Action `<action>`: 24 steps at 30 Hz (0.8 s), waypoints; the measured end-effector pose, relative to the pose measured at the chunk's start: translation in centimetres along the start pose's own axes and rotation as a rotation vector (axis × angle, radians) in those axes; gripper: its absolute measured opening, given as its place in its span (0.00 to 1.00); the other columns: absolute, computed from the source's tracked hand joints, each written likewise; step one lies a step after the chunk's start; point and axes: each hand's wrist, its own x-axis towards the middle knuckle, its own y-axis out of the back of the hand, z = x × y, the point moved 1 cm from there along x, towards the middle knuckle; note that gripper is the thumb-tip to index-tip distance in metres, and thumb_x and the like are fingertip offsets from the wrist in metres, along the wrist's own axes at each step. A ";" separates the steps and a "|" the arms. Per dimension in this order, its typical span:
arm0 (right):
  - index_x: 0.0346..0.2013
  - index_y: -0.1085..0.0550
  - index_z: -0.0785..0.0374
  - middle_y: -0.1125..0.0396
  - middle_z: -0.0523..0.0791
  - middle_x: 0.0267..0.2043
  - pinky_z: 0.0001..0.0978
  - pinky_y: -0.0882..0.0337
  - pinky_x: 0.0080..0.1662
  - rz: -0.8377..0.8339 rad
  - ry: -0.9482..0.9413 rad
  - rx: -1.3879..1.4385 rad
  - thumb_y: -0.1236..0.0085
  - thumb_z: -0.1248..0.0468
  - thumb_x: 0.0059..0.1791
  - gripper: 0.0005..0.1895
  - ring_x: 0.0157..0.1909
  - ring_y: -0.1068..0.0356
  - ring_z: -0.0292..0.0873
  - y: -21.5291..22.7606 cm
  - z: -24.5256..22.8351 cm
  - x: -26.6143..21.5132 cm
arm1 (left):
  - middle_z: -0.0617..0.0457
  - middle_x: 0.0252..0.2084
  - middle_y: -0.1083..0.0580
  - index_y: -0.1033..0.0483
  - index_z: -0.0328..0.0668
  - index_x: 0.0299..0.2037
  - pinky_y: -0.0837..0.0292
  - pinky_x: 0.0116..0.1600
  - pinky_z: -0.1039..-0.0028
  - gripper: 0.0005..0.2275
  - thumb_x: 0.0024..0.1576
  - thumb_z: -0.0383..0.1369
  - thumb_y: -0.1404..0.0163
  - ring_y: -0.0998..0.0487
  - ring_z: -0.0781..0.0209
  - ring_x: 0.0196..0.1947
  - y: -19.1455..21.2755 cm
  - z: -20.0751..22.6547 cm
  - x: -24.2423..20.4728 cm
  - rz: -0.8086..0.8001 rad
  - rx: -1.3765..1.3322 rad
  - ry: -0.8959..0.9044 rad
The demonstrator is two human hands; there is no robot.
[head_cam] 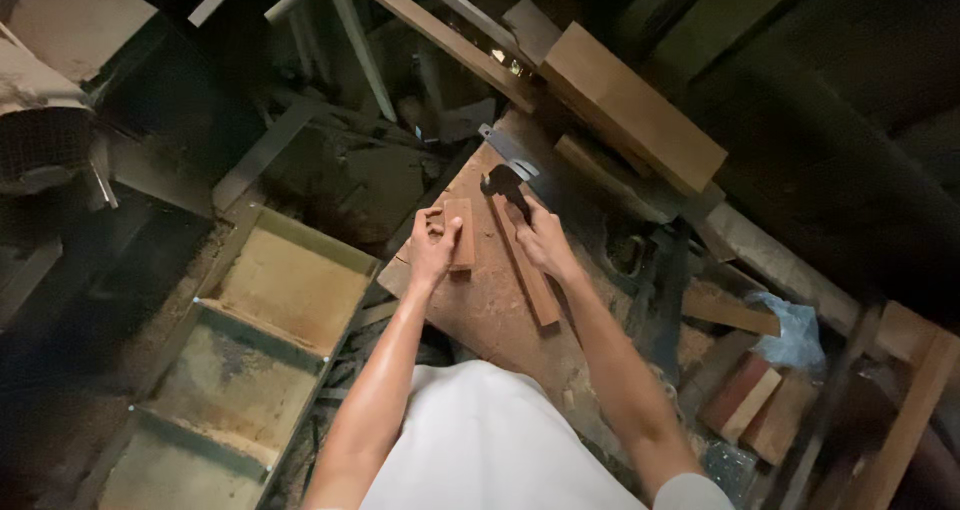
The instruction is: The person repeatedly strikes small wooden blocks with a hammer on a workbench, adjusting the pieces between strikes. The person occasionally repositions the blocks and continues hammering them.
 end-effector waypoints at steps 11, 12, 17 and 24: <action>0.56 0.28 0.61 0.34 0.50 0.24 0.38 0.33 0.33 0.028 0.055 0.001 0.54 0.48 0.56 0.23 0.27 0.35 0.41 -1.3 0.9 -1.6 | 0.53 0.35 0.25 0.24 0.35 0.49 0.29 0.35 0.65 0.18 0.65 0.43 0.56 0.25 0.60 0.32 1.5 -4.9 1.9 -0.156 -0.435 0.224; 0.56 0.28 0.60 0.34 0.50 0.23 0.39 0.34 0.33 0.016 0.032 -0.001 0.54 0.48 0.56 0.23 0.26 0.36 0.42 -1.3 0.8 -1.6 | 0.51 0.32 0.26 0.25 0.37 0.49 0.29 0.30 0.62 0.17 0.64 0.44 0.58 0.25 0.56 0.28 1.6 -4.5 1.7 -0.162 -0.426 0.305; 0.48 0.29 0.61 0.37 0.48 0.22 0.42 0.36 0.31 -0.052 0.077 -0.031 0.55 0.47 0.58 0.20 0.25 0.38 0.42 -2.0 -0.5 -1.7 | 0.56 0.32 0.25 0.25 0.37 0.49 0.25 0.34 0.71 0.17 0.64 0.43 0.55 0.24 0.67 0.30 1.5 -2.5 1.2 -0.092 -0.258 0.140; 0.49 0.31 0.63 0.35 0.54 0.22 0.43 0.36 0.28 -0.055 0.115 -0.073 0.54 0.53 0.58 0.16 0.21 0.35 0.46 -2.1 -2.3 -2.4 | 0.55 0.29 0.26 0.23 0.37 0.48 0.28 0.35 0.76 0.14 0.61 0.40 0.44 0.26 0.71 0.30 0.1 -2.7 1.2 0.026 -0.054 -0.056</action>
